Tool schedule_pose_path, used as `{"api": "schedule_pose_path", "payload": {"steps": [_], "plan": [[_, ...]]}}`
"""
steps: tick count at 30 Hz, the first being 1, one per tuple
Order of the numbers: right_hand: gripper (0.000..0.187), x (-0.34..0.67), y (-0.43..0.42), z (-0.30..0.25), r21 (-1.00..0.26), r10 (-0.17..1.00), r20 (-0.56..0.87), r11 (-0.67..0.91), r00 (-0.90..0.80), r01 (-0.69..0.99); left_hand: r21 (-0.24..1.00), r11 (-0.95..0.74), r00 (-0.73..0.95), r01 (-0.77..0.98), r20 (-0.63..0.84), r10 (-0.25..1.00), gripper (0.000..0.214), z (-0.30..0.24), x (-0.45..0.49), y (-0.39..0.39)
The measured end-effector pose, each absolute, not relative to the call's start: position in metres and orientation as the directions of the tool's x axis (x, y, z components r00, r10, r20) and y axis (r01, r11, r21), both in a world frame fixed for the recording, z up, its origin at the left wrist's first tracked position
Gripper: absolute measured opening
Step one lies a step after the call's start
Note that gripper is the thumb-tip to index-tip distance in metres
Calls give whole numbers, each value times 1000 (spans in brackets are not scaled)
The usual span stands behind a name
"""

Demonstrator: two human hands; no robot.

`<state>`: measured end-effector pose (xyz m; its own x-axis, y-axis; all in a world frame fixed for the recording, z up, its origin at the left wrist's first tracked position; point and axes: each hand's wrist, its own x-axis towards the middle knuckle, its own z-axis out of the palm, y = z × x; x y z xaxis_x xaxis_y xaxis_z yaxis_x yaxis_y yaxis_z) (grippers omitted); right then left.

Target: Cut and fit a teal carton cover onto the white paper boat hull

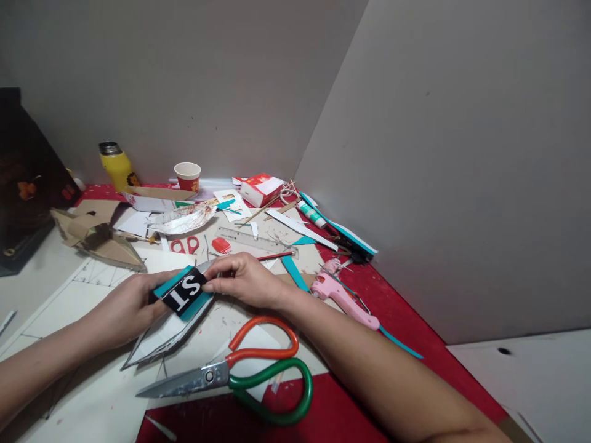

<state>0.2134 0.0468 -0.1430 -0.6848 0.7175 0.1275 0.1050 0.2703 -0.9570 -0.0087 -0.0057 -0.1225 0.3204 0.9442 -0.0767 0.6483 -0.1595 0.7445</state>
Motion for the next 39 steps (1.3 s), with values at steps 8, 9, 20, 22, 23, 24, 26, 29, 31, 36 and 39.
{"api": "schedule_pose_path", "payload": {"steps": [8,9,20,22,23,24,26,29,31,36,39], "plan": [[8,221,50,-137,-934,678,48,290,-734,207,707,-224,385,671,-74,920,50,-127,-14,0],[11,221,50,-138,-936,677,30,277,-735,217,714,-222,388,664,-74,919,49,-127,-14,0],[14,217,47,-141,-906,688,41,331,-724,263,779,-157,369,607,-101,924,36,-115,-11,-1],[12,217,48,-142,-910,674,43,331,-738,249,781,-152,371,606,-109,922,37,-114,-11,-1],[11,217,48,-142,-912,667,43,330,-744,242,781,-148,370,606,-113,922,38,-113,-10,-1],[10,217,48,-141,-915,662,44,328,-749,236,782,-146,371,606,-115,922,39,-112,-10,-2],[9,218,49,-141,-920,654,46,323,-755,224,781,-147,372,606,-115,921,40,-111,-10,-2],[8,219,49,-141,-926,649,42,312,-759,215,778,-150,371,611,-113,922,41,-111,-10,-3],[9,219,50,-141,-926,646,35,308,-762,219,772,-150,364,618,-113,924,42,-113,-11,-3],[11,220,49,-141,-915,649,29,324,-760,242,761,-196,387,619,-78,919,47,-124,-14,-1],[12,220,49,-140,-894,649,57,371,-758,251,763,-195,367,616,-59,928,47,-126,-13,-1]]}}
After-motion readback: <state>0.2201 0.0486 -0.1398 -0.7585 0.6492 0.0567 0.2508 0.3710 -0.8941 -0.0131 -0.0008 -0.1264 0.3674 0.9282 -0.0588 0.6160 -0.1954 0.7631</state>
